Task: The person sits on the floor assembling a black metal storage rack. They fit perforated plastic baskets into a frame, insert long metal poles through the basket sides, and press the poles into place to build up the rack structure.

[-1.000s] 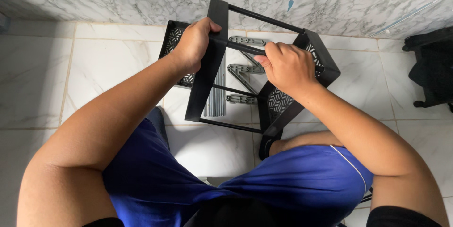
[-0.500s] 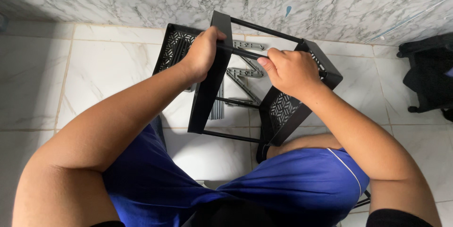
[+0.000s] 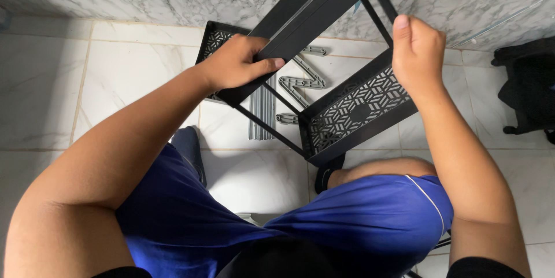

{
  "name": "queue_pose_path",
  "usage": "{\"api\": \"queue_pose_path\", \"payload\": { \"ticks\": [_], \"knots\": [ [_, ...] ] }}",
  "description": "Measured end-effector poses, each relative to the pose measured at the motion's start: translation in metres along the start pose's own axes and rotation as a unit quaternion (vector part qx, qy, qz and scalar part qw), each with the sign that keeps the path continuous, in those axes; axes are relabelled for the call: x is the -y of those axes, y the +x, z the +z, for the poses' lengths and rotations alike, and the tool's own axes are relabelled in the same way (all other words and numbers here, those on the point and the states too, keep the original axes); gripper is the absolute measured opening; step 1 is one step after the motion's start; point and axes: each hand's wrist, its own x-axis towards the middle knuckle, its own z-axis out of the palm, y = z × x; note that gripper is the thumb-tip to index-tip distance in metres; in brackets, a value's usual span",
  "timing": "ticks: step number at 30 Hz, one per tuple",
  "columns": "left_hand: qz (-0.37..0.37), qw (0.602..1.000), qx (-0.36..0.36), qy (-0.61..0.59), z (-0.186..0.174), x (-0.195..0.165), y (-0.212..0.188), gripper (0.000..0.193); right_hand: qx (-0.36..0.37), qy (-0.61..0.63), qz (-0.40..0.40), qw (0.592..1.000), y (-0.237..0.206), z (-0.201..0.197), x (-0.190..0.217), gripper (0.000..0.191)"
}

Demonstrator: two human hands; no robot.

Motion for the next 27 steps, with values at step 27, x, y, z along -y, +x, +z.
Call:
{"api": "queue_pose_path", "payload": {
  "ticks": [27],
  "knots": [
    [-0.290, 0.809, -0.115, -0.497, 0.023, 0.017, 0.039, 0.030, 0.307, 0.010, -0.041, 0.951, -0.047, 0.028, 0.098, 0.033]
  ]
}}
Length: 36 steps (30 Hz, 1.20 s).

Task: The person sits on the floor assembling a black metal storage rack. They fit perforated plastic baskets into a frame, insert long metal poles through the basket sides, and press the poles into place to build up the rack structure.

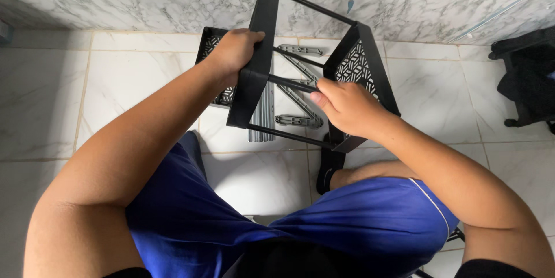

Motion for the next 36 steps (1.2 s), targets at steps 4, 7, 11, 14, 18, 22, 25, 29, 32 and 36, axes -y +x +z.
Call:
{"api": "queue_pose_path", "payload": {
  "ticks": [4, 7, 11, 14, 18, 22, 25, 29, 32, 36],
  "knots": [
    [-0.051, 0.998, 0.031, 0.014, -0.005, -0.010, -0.014, 0.032, -0.086, -0.084, -0.021, 0.993, 0.005, -0.002, -0.003, 0.033],
    [-0.041, 0.998, 0.049, 0.029, -0.004, -0.013, -0.024, 0.036, -0.129, -0.129, -0.031, 0.983, 0.012, -0.007, 0.001, 0.032],
    [-0.064, 0.998, 0.020, 0.014, -0.004, -0.012, -0.030, 0.034, -0.157, -0.133, -0.049, 0.977, 0.013, -0.010, 0.007, 0.031],
    [-0.075, 0.997, 0.017, -0.003, -0.005, -0.006, -0.033, 0.032, -0.147, -0.160, -0.046, 0.975, 0.013, -0.010, 0.009, 0.037],
    [-0.019, 0.997, -0.007, 0.068, -0.004, 0.005, -0.031, 0.039, -0.149, -0.178, -0.053, 0.971, 0.014, -0.005, 0.007, 0.041],
    [0.126, 0.974, -0.027, 0.184, -0.003, 0.015, -0.031, 0.042, -0.121, -0.119, -0.021, 0.985, 0.010, -0.002, 0.003, 0.042],
    [0.129, 0.971, -0.035, 0.196, 0.001, 0.018, -0.029, 0.041, -0.115, -0.075, -0.022, 0.990, 0.010, -0.002, -0.001, 0.043],
    [0.069, 0.990, -0.022, 0.122, 0.008, 0.009, -0.029, 0.037, -0.075, -0.031, -0.001, 0.997, 0.016, -0.007, -0.007, 0.043],
    [0.126, 0.987, 0.027, 0.099, 0.011, -0.007, -0.032, 0.032, -0.099, -0.018, -0.044, 0.994, 0.019, -0.021, -0.008, 0.041],
    [0.120, 0.991, 0.033, 0.058, 0.016, -0.019, -0.041, 0.026, -0.129, -0.061, -0.019, 0.990, 0.019, -0.035, 0.005, 0.037]
  ]
}}
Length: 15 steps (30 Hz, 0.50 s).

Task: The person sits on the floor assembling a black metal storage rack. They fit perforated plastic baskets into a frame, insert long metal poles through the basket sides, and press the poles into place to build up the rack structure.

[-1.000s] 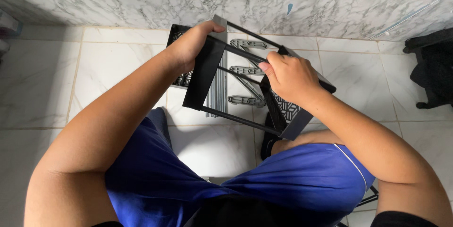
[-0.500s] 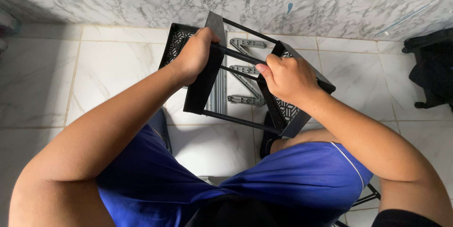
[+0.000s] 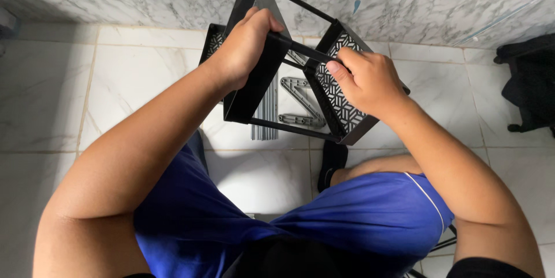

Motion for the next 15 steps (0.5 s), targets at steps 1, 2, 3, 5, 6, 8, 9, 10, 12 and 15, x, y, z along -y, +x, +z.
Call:
{"api": "queue_pose_path", "payload": {
  "ticks": [1, 2, 3, 5, 6, 8, 9, 10, 12, 15],
  "knots": [
    [0.023, 1.000, -0.014, -0.002, 0.001, -0.005, 0.003, 0.026, -0.079, -0.014, -0.068, 0.994, 0.002, -0.003, 0.004, 0.030],
    [0.042, 0.999, -0.029, -0.004, 0.003, -0.008, 0.006, 0.026, -0.155, -0.026, -0.134, 0.978, 0.000, -0.004, 0.009, 0.026],
    [0.056, 0.997, -0.044, -0.008, 0.003, -0.009, 0.008, 0.026, -0.224, -0.034, -0.196, 0.954, -0.005, -0.003, 0.015, 0.027],
    [-0.004, 0.996, -0.089, -0.027, -0.003, -0.010, 0.015, 0.026, -0.177, -0.010, -0.202, 0.963, -0.015, 0.000, 0.020, 0.023],
    [-0.029, 0.993, -0.111, -0.035, -0.008, -0.012, 0.021, 0.027, -0.157, 0.000, -0.207, 0.966, -0.016, 0.004, 0.018, 0.022],
    [-0.058, 0.988, -0.120, -0.075, -0.018, -0.010, 0.029, 0.026, -0.005, 0.095, -0.177, 0.980, -0.018, 0.018, 0.012, 0.026],
    [-0.074, 0.985, -0.125, -0.094, -0.024, -0.008, 0.032, 0.026, 0.072, 0.142, -0.160, 0.974, -0.021, 0.026, 0.008, 0.028],
    [-0.076, 0.984, -0.121, -0.106, -0.029, -0.007, 0.036, 0.026, 0.128, 0.133, -0.144, 0.972, -0.019, 0.034, 0.002, 0.030],
    [-0.078, 0.982, -0.111, -0.129, -0.036, -0.004, 0.041, 0.026, 0.236, 0.112, -0.112, 0.959, -0.016, 0.049, -0.010, 0.033],
    [-0.069, 0.984, -0.085, -0.143, -0.045, -0.004, 0.041, 0.029, 0.330, 0.131, -0.001, 0.935, -0.016, 0.057, -0.024, 0.035]
  ]
}}
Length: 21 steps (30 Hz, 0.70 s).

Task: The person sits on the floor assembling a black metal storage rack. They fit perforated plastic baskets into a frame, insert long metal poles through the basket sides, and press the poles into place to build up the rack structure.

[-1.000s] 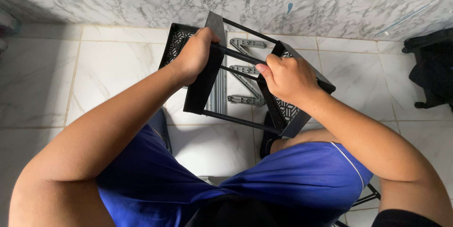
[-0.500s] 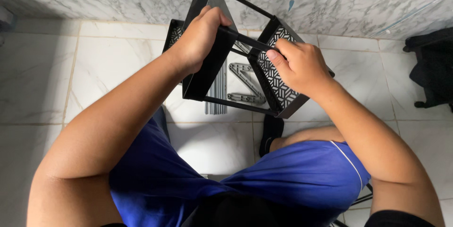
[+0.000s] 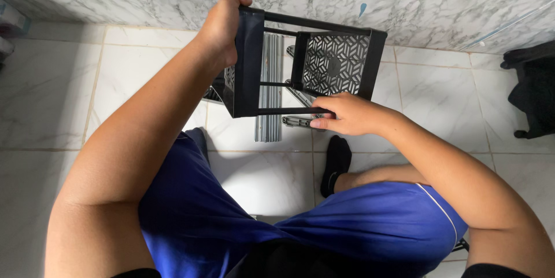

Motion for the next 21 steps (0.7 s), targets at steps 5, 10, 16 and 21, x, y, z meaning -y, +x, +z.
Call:
{"api": "queue_pose_path", "payload": {
  "ticks": [5, 10, 16, 21],
  "knots": [
    [0.007, 1.000, 0.017, 0.017, -0.006, -0.010, -0.005, 0.044, -0.178, -0.069, -0.082, 0.978, -0.005, -0.003, -0.006, 0.032],
    [-0.011, 0.978, 0.065, 0.197, -0.007, -0.006, -0.008, 0.034, -0.270, -0.100, -0.072, 0.955, -0.002, -0.004, -0.002, 0.038],
    [-0.054, 0.970, 0.076, 0.226, -0.020, 0.016, -0.008, 0.038, -0.316, -0.116, -0.052, 0.940, -0.007, -0.008, 0.000, 0.039],
    [0.082, 0.962, 0.108, 0.239, -0.012, 0.036, -0.009, 0.043, -0.331, -0.117, -0.028, 0.936, -0.010, -0.013, 0.002, 0.041]
  ]
}}
